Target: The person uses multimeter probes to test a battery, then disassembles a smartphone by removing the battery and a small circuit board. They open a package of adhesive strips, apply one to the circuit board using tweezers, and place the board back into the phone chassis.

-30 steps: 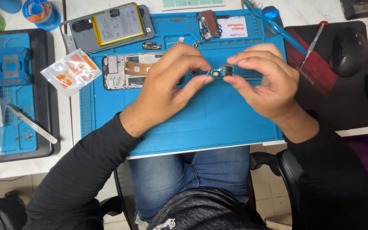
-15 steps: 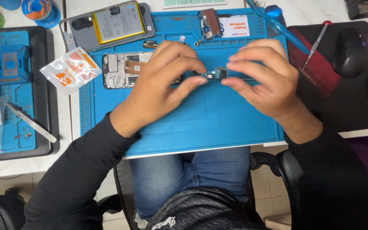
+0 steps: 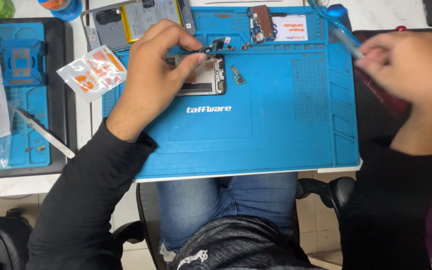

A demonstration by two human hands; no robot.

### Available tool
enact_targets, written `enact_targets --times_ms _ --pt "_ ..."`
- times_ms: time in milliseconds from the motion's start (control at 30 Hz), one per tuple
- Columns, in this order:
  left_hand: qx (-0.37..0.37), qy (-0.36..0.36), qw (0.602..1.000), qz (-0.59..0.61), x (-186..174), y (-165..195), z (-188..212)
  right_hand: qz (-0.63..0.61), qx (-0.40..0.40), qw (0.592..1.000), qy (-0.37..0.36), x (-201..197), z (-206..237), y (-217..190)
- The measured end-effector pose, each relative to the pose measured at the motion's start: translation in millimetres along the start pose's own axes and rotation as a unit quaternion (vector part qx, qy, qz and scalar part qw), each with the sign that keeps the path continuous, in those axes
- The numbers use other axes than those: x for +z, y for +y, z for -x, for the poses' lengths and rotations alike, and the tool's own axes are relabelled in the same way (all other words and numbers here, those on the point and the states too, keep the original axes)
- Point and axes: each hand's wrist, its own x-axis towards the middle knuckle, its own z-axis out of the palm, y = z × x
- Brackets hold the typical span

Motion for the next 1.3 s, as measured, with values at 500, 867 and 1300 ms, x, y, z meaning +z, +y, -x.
enact_targets --times_ms 500,867,1300 --pt "-0.144 0.000 0.966 0.213 7.5 -18.6 -4.8 -0.197 -0.251 0.947 0.033 44.2 -26.9 -169.7" --pt "-0.128 -0.025 0.970 0.207 6.6 -23.8 -4.0 -0.266 -0.135 0.953 -0.044 37.1 -30.7 -133.0" --pt "-0.088 0.000 0.964 0.250 2.3 -32.1 -4.9 -0.156 -0.348 0.924 -0.014 28.1 -33.5 -180.2"
